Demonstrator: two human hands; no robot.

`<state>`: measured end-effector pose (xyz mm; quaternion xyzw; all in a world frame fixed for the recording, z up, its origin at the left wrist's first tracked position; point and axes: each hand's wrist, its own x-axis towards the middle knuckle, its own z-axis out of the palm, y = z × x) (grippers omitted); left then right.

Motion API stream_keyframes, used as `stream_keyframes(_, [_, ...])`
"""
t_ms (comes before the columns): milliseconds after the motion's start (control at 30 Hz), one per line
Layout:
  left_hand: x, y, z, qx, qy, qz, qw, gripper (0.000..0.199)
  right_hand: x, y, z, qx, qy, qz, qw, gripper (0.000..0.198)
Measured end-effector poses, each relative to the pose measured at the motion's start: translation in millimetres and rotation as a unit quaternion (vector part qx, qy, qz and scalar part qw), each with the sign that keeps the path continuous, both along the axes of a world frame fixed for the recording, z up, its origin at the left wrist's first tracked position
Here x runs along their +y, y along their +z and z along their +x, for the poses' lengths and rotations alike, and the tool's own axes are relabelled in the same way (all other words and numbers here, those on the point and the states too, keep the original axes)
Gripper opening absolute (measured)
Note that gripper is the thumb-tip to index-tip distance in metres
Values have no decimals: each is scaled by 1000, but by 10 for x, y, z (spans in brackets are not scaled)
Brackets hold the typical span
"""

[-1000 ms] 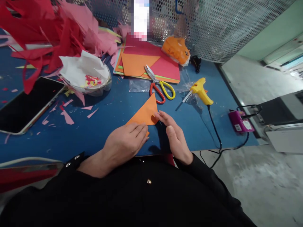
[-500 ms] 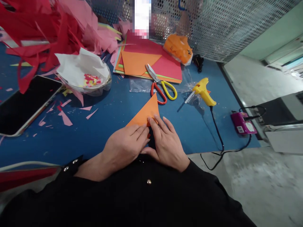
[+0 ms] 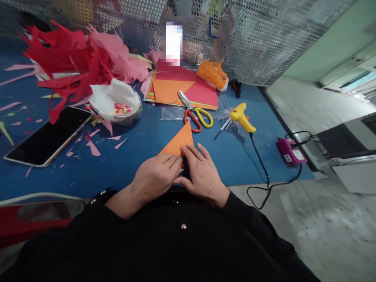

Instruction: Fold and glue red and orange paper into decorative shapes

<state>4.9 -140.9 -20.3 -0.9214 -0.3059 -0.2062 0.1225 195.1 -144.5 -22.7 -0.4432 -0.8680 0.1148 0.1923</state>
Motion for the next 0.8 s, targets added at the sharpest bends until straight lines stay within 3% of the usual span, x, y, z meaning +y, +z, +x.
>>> stream_keyframes(100, [-6, -5, 9, -13, 13, -11, 1000, 30, 57, 5, 101, 145, -8, -96, 985, 78])
stream_keyframes(167, [-9, -16, 12, -19, 14, -14, 1000, 29, 86, -6, 155, 257, -35, -159, 953, 72])
stream_keyframes(233, [-12, -24, 15, -23, 17, -8, 1000, 28, 94, -22, 183, 342, -85, -186, 917, 69])
stream_keyframes(300, [-16, -25, 17, -25, 22, -1, 999, 28, 81, -31, 188, 374, -115, -178, 903, 68])
stream_keyframes(367, [-18, -18, 19, -23, 26, 3, 999, 28, 56, -30, 177, 343, -95, -154, 922, 66])
stream_keyframes(467, [-19, -8, 16, -21, 18, 6, 1000, 28, 18, -14, 138, 208, -17, -74, 975, 68])
stream_keyframes(533, [-20, -8, 11, -25, 10, 1, 1000, 28, 0, -7, 97, 115, 14, -19, 993, 72])
stream_keyframes(633, [-31, -25, 0, -32, 14, -20, 999, 28, -25, -16, 24, 31, 14, 16, 999, 73])
stream_keyframes(800, [-40, -95, -27, -62, 25, -3, 998, 29, -42, -99, -82, -6, 15, 45, 999, 75])
